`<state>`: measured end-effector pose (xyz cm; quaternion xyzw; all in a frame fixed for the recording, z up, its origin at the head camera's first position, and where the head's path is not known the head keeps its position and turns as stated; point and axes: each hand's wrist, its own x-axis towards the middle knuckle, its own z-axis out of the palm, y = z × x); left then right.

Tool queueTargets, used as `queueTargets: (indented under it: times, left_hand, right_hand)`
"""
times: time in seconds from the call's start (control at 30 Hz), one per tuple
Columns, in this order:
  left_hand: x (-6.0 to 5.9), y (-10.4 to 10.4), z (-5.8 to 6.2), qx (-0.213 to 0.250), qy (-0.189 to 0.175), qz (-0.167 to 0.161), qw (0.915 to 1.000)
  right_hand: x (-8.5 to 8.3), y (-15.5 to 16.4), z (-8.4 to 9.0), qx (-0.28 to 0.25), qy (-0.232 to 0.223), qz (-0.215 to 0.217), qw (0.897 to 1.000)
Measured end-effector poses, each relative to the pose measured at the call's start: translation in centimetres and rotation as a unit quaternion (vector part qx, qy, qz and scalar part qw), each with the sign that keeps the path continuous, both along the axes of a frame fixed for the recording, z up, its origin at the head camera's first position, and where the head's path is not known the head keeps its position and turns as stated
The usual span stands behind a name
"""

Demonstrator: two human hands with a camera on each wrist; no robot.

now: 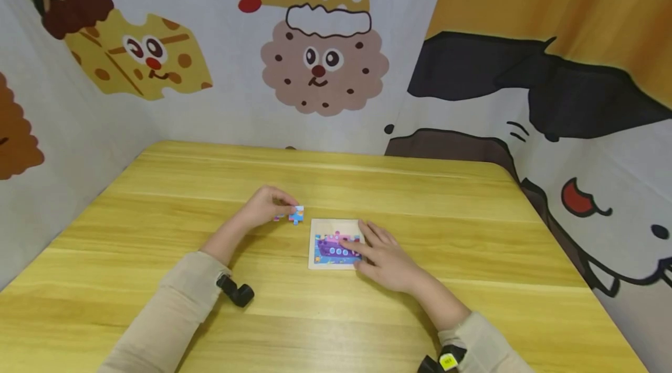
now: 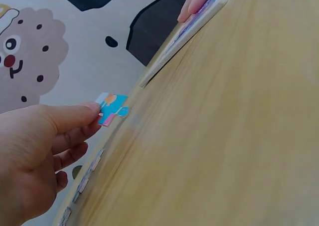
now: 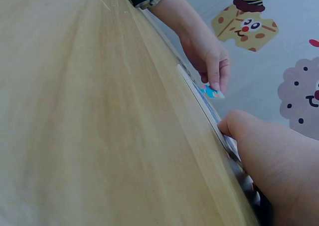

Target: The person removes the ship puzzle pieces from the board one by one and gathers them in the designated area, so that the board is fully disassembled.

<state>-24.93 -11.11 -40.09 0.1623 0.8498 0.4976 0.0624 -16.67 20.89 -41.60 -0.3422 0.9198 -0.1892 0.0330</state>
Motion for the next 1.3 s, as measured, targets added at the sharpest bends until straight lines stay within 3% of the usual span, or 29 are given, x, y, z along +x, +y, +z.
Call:
queueTargets:
  times: [0.3, 0.6, 0.77, 0.9, 1.03, 1.3]
  left_hand:
    - [-0.41, 0.34, -0.64, -0.043, 0.064, -0.013, 0.997]
    - [-0.51, 0.49, -0.84, -0.074, 0.1, -0.021, 0.992]
    - [-0.35, 0.53, -0.58, -0.125, 0.128, -0.018, 0.9838]
    - [-0.26, 0.49, -0.47, -0.175, 0.152, -0.022, 0.9726]
    - [-0.22, 0.38, -0.54, -0.197, 0.168, -0.025, 0.9655]
    - [-0.3, 0.34, -0.83, -0.182, 0.152, -0.015, 0.9713]
  right_hand:
    - [-0.04, 0.1, -0.19, -0.005, 0.012, 0.004, 1.0]
    - [-0.02, 0.01, -0.14, -0.006, 0.011, 0.007, 1.0]
    - [-0.02, 0.05, -0.07, -0.007, 0.013, 0.011, 1.0]
    - [-0.05, 0.09, -0.06, -0.006, 0.018, 0.014, 1.0]
    - [-0.08, 0.11, -0.1, -0.011, 0.015, 0.012, 1.0]
    - [-0.1, 0.09, -0.24, -0.007, 0.006, 0.004, 1.0]
